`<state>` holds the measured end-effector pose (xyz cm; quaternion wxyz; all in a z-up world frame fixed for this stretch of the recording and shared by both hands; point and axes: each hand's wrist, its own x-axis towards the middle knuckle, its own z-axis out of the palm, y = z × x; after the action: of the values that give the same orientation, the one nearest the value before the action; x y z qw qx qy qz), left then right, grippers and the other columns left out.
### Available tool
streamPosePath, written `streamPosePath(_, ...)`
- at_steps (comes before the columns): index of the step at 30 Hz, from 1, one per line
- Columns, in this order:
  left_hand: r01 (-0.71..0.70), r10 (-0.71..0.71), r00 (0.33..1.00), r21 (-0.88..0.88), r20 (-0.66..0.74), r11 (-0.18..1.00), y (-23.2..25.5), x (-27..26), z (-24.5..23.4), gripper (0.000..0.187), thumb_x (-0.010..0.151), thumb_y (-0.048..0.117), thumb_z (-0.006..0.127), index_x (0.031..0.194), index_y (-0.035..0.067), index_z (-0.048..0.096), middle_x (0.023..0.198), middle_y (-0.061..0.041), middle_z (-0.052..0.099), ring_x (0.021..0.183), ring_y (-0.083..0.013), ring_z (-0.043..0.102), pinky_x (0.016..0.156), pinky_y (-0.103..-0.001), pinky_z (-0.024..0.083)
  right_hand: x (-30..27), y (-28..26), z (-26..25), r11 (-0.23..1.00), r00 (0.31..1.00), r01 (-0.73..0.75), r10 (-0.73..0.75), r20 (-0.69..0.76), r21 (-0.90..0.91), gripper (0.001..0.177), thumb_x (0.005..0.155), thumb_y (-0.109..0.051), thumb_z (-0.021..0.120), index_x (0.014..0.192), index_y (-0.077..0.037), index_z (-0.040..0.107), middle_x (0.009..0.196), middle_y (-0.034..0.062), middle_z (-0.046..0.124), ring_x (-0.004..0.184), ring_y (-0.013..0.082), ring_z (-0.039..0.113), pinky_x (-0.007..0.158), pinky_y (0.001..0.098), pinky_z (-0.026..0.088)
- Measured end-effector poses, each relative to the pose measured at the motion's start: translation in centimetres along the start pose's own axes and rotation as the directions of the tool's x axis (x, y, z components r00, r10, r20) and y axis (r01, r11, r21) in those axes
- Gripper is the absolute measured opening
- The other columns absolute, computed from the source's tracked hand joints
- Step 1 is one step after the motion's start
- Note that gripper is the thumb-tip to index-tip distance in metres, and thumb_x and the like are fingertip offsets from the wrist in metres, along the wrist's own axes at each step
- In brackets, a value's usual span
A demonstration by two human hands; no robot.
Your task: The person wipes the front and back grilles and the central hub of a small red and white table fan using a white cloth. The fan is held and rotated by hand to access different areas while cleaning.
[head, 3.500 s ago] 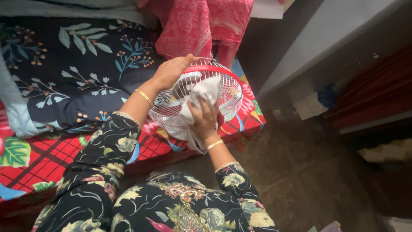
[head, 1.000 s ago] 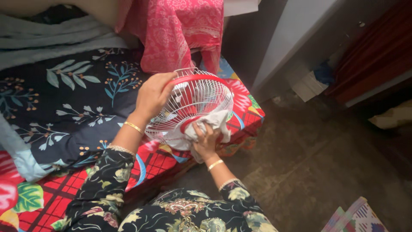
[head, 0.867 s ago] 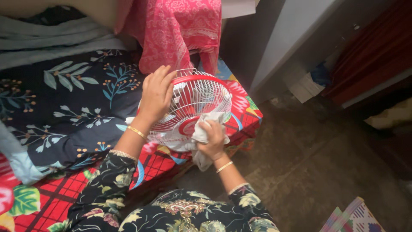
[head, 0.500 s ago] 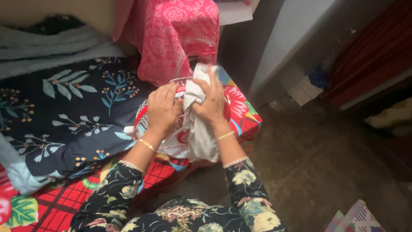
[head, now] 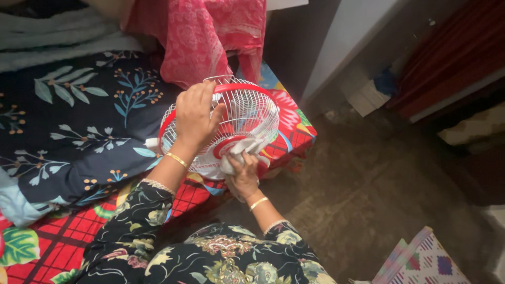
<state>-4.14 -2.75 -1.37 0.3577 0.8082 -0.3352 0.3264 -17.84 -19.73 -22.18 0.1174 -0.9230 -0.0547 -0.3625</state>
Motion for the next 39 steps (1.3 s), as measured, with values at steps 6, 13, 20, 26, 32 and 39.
streamPosePath(6, -0.017, 0.017, 1.0, 0.015, -0.013, 1.0, 0.3, -0.4, 0.2, 0.058, 0.109, 0.047, 0.047, 0.14, -0.001, 0.056, 0.136, -0.021, 0.061, 0.128, -0.0372, 0.055, 0.111, -0.051, 0.039, 6.7, 2.8, -7.8, 0.927, 0.946, -0.021, 0.14, -0.293, 0.376, 0.067, 0.066, -0.006, 0.07, 0.13, -0.01, 0.053, 0.119, 0.0154, 0.059, 0.11, 0.0369, 0.061, 0.099, 0.0459, 0.052)
streamPosePath(13, -0.003, 0.003, 1.0, 0.001, -0.011, 1.0, 0.3, -0.4, -0.4, 0.058, 0.108, 0.047, 0.049, 0.141, 0.0, 0.056, 0.138, -0.02, 0.061, 0.129, -0.0377, 0.054, 0.111, -0.051, 0.039, 19.1, 3.1, -8.8, 0.971, 0.964, -0.121, 0.164, -0.207, 0.206, 0.064, 0.075, -0.016, 0.077, 0.137, -0.01, 0.059, 0.14, 0.0228, 0.051, 0.133, 0.0431, 0.046, 0.117, 0.0513, 0.034)
streamPosePath(20, 0.023, -0.022, 1.0, -0.02, 0.018, 1.0, 1.0, -0.9, 0.0, 0.059, 0.101, 0.043, 0.064, 0.141, 0.001, 0.055, 0.14, -0.021, 0.059, 0.129, -0.038, 0.053, 0.111, -0.051, 0.039, 12.9, 5.1, -5.6, 0.952, 0.898, -0.235, 0.29, -0.331, 0.196, 0.064, 0.07, -0.005, 0.065, 0.134, -0.007, 0.061, 0.138, 0.0235, 0.051, 0.133, 0.0434, 0.045, 0.118, 0.0535, 0.032)
streamPosePath(26, -0.085, 0.107, 0.989, -0.202, 0.099, 0.976, -2.4, -0.7, -2.6, 0.089, 0.083, 0.043, 0.079, 0.152, -0.001, 0.045, 0.154, -0.023, 0.051, 0.146, -0.041, 0.045, 0.125, -0.052, 0.028, 12.3, 6.3, -7.5, 0.945, 0.932, -0.141, 0.227, -0.282, 0.294, 0.061, 0.072, -0.001, 0.058, 0.132, 0.0, 0.052, 0.14, 0.0265, 0.052, 0.132, 0.0446, 0.051, 0.115, 0.0483, 0.04)
streamPosePath(32, 0.383, -0.308, 0.906, -0.252, 0.289, 0.889, -3.9, -4.8, -5.0, 0.12, 0.049, 0.045, 0.097, 0.145, 0.002, 0.04, 0.143, -0.023, 0.052, 0.136, -0.0385, 0.05, 0.114, -0.044, 0.04, 22.4, 1.9, -13.2, 0.953, 0.943, 0.11, -0.01, -0.333, 0.283, 0.055, 0.068, -0.009, 0.068, 0.123, -0.008, 0.067, 0.127, 0.0196, 0.064, 0.122, 0.0371, 0.06, 0.11, 0.0439, 0.047)
streamPosePath(39, 0.392, -0.331, 0.913, -0.29, 0.236, 0.873, -5.6, -6.6, -2.9, 0.129, 0.047, 0.041, 0.099, 0.148, -0.004, 0.033, 0.143, -0.027, 0.049, 0.132, -0.0424, 0.049, 0.11, -0.045, 0.04, 28.4, -5.5, -10.1, 0.975, 0.974, 0.154, -0.178, 0.142, 0.162, 0.051, 0.064, -0.02, 0.077, 0.113, -0.013, 0.071, 0.106, 0.0108, 0.063, 0.106, 0.0343, 0.059, 0.091, 0.0467, 0.046)
